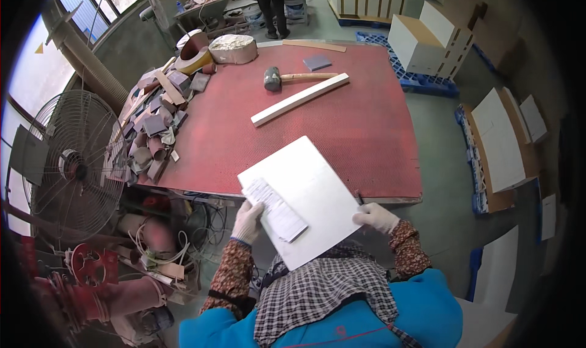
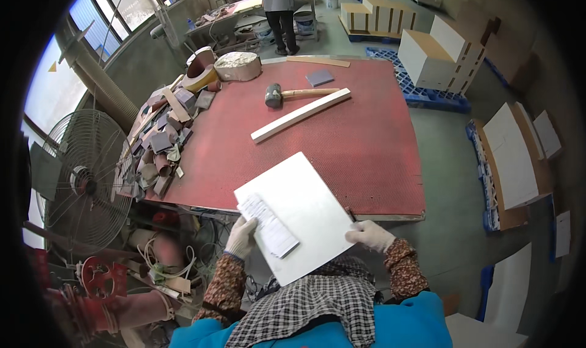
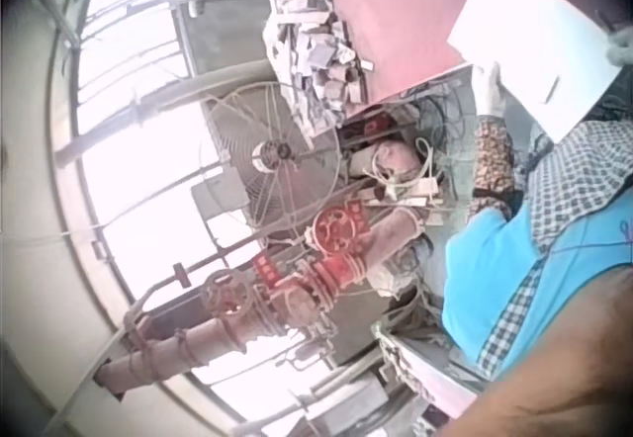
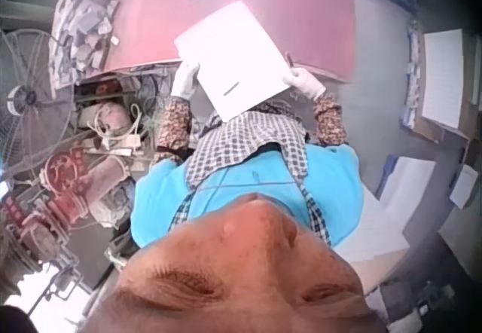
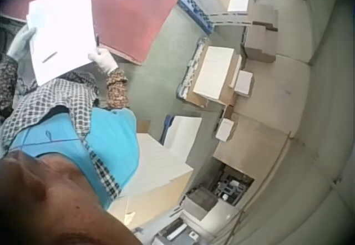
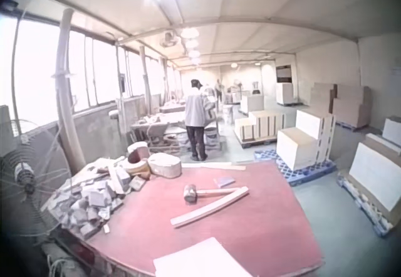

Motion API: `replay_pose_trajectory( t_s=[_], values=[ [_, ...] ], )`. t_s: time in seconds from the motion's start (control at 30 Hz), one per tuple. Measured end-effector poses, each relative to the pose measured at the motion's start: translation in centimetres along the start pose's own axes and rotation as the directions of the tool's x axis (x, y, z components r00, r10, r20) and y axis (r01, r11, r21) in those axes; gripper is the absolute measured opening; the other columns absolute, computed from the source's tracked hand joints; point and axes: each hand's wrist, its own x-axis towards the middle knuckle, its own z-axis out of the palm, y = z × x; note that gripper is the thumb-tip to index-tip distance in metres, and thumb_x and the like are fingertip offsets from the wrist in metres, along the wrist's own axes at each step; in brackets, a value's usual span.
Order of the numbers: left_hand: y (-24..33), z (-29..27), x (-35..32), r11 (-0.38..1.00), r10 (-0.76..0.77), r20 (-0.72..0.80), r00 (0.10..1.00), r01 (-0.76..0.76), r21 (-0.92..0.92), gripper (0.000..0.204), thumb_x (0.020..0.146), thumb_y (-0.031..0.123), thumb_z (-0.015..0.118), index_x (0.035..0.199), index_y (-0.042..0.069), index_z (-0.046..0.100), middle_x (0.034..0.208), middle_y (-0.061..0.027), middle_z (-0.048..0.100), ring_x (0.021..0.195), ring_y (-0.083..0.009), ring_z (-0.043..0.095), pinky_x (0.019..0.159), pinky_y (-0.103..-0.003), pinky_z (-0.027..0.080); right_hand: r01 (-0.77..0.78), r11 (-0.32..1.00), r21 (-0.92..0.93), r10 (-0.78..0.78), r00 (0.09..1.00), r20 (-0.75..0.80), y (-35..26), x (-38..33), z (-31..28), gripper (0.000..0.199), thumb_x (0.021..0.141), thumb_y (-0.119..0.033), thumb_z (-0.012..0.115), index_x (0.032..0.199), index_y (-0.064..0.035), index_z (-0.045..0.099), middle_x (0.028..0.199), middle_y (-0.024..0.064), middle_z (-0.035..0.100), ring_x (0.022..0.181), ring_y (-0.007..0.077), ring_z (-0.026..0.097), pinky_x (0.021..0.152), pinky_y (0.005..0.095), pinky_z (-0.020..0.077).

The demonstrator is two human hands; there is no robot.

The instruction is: Sorting and recording furniture panels using a paper log and a marker while moving components in a factory.

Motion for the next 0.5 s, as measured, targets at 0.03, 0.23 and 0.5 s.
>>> replay_pose_trajectory(
  t_s=[0.03, 0.23, 0.5],
  values=[
    [-0.5, 1.0, 0.8, 0.998, -0.043, -0.023, 0.999, 0.044, 0.054, 0.039, 0.095, 0.004, 0.054, 0.133, -0.003, 0.049, 0.127, -0.0124, 0.061, 0.115, -0.0219, 0.06, 0.102, -0.037, 0.047, 0.055, 0.996, 0.063, -0.053, 0.998, -0.043, 2.3, 0.3, -0.8, 0.032, 0.089, -0.033, 0.065, 0.098, -0.0025, 0.07, 0.075, -0.0037, 0.058, 0.06, 0.0075, 0.049, 0.055, 0.0256, 0.0389],
    [-1.5, 6.0, 5.2, 0.964, -0.101, -0.099, 0.99, 0.122, 0.236, 0.038, 0.094, 0.012, 0.058, 0.127, -0.004, 0.051, 0.104, -0.0083, 0.064, 0.08, -0.0125, 0.059, 0.07, -0.026, 0.051, 0.116, 0.848, 0.517, 0.037, 0.96, -0.278, 2.1, -2.0, -0.6, 0.032, 0.091, -0.028, 0.062, 0.105, -0.0008, 0.069, 0.076, -0.0051, 0.062, 0.056, 0.0013, 0.046, 0.048, 0.0194, 0.0339],
    [-0.8, 9.2, 14.3, 0.978, -0.033, -0.121, 0.992, 0.058, 0.202, 0.018, 0.089, 0.006, 0.06, 0.106, -0.002, 0.059, 0.083, -0.0039, 0.061, 0.061, -0.011, 0.056, 0.048, -0.024, 0.045, 0.329, 0.745, 0.58, 0.019, 0.859, -0.512, 3.1, -1.6, -3.7, 0.027, 0.092, -0.023, 0.06, 0.105, -0.0008, 0.067, 0.078, -0.0027, 0.063, 0.052, 0.0023, 0.046, 0.044, 0.0188, 0.0319]
  ],
)
